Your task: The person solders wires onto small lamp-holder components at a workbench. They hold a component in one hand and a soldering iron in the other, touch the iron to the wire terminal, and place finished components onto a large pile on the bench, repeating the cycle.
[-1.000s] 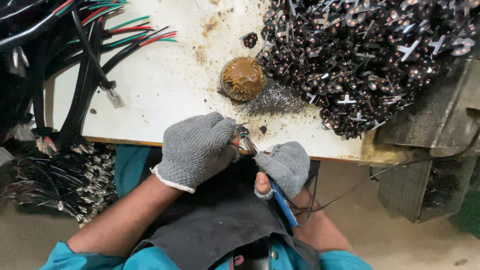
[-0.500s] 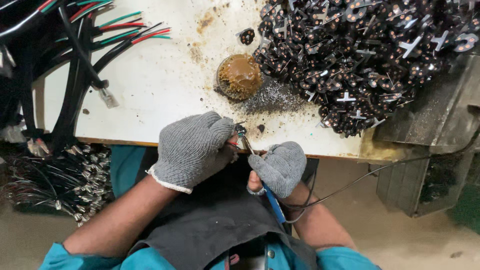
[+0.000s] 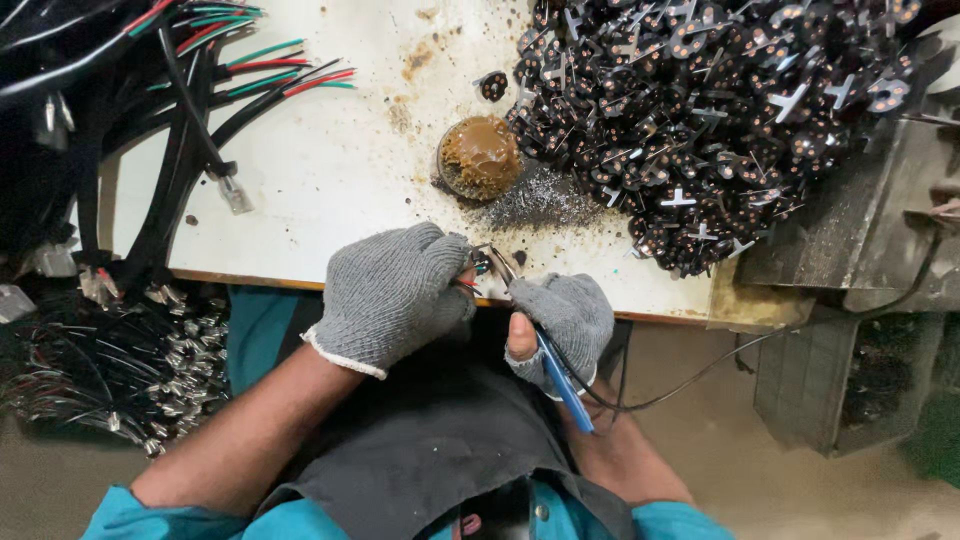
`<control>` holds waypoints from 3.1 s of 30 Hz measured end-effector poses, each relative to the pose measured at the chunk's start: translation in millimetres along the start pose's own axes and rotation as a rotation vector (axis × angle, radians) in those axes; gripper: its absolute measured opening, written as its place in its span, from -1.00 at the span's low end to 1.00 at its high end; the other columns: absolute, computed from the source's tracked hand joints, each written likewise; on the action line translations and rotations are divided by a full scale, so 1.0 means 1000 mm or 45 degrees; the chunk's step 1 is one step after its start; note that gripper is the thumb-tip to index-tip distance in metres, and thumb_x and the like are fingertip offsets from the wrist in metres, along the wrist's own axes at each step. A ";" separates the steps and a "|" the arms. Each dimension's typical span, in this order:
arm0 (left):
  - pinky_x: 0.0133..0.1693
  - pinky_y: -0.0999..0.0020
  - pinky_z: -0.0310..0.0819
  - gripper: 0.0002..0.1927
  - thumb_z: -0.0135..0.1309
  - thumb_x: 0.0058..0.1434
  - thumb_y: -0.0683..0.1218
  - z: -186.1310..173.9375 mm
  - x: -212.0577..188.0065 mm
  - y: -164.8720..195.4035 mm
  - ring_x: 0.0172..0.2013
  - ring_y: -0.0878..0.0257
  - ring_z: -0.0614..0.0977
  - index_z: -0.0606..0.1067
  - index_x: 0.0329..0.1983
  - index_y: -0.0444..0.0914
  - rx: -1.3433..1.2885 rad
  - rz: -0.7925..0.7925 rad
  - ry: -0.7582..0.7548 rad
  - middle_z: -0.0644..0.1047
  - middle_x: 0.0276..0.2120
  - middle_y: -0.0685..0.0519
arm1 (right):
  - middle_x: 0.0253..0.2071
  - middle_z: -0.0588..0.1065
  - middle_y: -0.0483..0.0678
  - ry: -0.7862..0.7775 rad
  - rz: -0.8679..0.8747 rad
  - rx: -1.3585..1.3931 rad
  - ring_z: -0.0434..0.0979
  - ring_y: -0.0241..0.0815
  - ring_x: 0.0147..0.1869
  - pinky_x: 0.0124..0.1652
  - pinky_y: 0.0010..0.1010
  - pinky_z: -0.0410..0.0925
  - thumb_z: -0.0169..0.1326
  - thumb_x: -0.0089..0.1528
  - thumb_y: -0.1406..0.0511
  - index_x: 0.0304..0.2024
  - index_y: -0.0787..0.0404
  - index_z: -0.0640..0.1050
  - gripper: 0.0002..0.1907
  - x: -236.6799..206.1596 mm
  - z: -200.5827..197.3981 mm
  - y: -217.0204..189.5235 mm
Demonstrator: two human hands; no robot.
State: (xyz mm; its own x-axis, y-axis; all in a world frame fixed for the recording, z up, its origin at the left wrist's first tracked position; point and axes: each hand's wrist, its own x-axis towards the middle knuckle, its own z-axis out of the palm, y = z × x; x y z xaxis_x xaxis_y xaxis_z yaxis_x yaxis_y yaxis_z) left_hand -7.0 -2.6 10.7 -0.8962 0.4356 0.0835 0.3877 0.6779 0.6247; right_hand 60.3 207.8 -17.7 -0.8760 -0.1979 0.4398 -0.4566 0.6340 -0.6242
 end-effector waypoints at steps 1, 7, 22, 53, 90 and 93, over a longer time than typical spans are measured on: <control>-0.45 0.05 0.43 -0.86 0.21 -0.05 -0.01 0.000 0.000 0.000 -0.47 0.00 0.59 0.50 -0.47 -0.10 0.002 -0.005 0.005 0.50 -0.51 0.02 | -0.44 0.48 -0.04 0.010 -0.006 0.017 0.44 -0.02 -0.41 -0.29 -0.17 0.29 0.12 0.27 0.27 -0.15 0.25 0.58 -0.82 0.002 0.000 0.000; -0.44 0.06 0.44 -0.86 0.22 -0.04 -0.01 0.000 0.001 0.001 -0.45 0.01 0.59 0.50 -0.47 -0.09 0.011 -0.013 0.002 0.50 -0.50 0.03 | -0.54 0.40 -0.06 -0.060 0.016 -0.056 0.40 -0.04 -0.47 -0.34 -0.21 0.24 0.16 0.20 0.24 -0.24 0.21 0.62 -0.81 0.005 -0.002 -0.002; -0.44 0.08 0.44 -0.89 0.22 -0.02 -0.04 0.002 -0.001 0.001 -0.45 0.02 0.60 0.53 -0.44 -0.08 0.026 -0.002 0.056 0.51 -0.49 0.04 | -0.19 0.60 0.01 0.087 0.794 0.778 0.65 -0.19 -0.18 -0.16 -0.33 0.51 0.24 0.30 -0.02 -0.06 0.29 0.56 -0.50 -0.014 -0.004 -0.019; -0.26 0.14 0.47 -0.82 0.07 0.20 0.05 -0.028 0.005 0.017 -0.32 -0.01 0.64 0.49 -0.23 -0.12 -0.609 -0.471 -0.545 0.58 -0.41 -0.04 | -0.26 0.60 -0.08 0.174 0.459 0.558 0.62 -0.28 -0.12 -0.03 -0.40 0.43 0.38 0.14 0.15 -0.18 0.29 0.44 -0.54 0.014 0.004 -0.015; -0.38 0.26 0.40 -0.79 0.37 0.22 -0.11 -0.032 0.022 -0.016 -0.45 0.13 0.55 0.51 -0.35 -0.20 -0.147 -0.094 0.434 0.48 -0.49 0.00 | -0.33 0.52 -0.07 0.514 0.302 0.044 0.50 -0.10 -0.20 0.01 -0.22 0.33 0.33 0.16 0.37 -0.17 0.28 0.32 -0.59 0.033 -0.001 -0.012; -0.32 0.29 0.47 -0.83 0.32 0.22 -0.09 -0.034 0.045 -0.030 -0.45 0.17 0.60 0.54 -0.37 -0.21 -0.417 -0.310 0.298 0.54 -0.49 0.03 | -0.35 0.56 -0.05 0.383 0.338 0.028 0.56 -0.12 -0.25 -0.12 -0.33 0.39 0.37 0.15 0.42 -0.20 0.24 0.43 -0.66 0.035 0.005 -0.005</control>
State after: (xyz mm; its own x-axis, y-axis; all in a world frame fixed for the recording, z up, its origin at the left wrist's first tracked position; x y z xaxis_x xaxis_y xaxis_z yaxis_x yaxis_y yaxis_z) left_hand -66.3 -23.4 22.1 -0.9918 0.1163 0.0533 0.1052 0.5046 0.8569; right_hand 30.9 194.3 -2.2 -0.8808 0.2004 0.4290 -0.2267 0.6169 -0.7536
